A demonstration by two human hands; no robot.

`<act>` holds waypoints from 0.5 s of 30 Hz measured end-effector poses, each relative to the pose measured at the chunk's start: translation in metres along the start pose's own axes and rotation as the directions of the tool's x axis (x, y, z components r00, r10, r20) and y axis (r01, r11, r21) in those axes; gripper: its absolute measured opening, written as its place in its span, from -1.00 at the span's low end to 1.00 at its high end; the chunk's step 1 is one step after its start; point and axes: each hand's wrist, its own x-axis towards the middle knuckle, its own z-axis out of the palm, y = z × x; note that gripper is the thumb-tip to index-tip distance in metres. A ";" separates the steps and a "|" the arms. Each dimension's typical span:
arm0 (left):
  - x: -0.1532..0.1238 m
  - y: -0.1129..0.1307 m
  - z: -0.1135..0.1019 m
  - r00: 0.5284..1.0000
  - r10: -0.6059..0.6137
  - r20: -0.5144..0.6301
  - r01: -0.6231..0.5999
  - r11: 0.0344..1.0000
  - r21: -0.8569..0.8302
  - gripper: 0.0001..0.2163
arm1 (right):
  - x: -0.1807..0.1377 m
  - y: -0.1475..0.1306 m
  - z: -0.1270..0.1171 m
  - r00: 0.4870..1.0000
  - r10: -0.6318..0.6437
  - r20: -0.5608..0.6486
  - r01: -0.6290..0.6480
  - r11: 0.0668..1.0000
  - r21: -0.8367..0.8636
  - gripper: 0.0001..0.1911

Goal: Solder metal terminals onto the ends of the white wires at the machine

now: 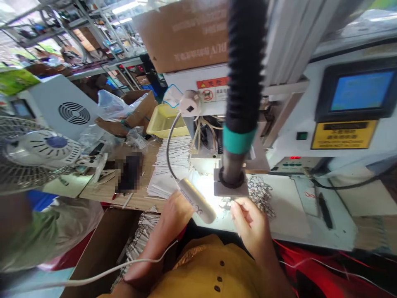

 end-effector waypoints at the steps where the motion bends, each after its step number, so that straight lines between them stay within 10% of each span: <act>1: -0.008 -0.006 -0.005 0.999 -0.024 -0.024 0.025 0.999 0.047 -0.82 | -0.007 -0.002 0.001 1.000 0.025 0.012 -0.025 1.000 -0.013 -0.66; 15: -0.052 -0.054 0.002 0.911 -0.282 -0.302 0.272 0.959 -0.076 -0.78 | -0.050 -0.007 0.028 0.985 0.161 0.069 -0.154 0.983 -0.098 -0.56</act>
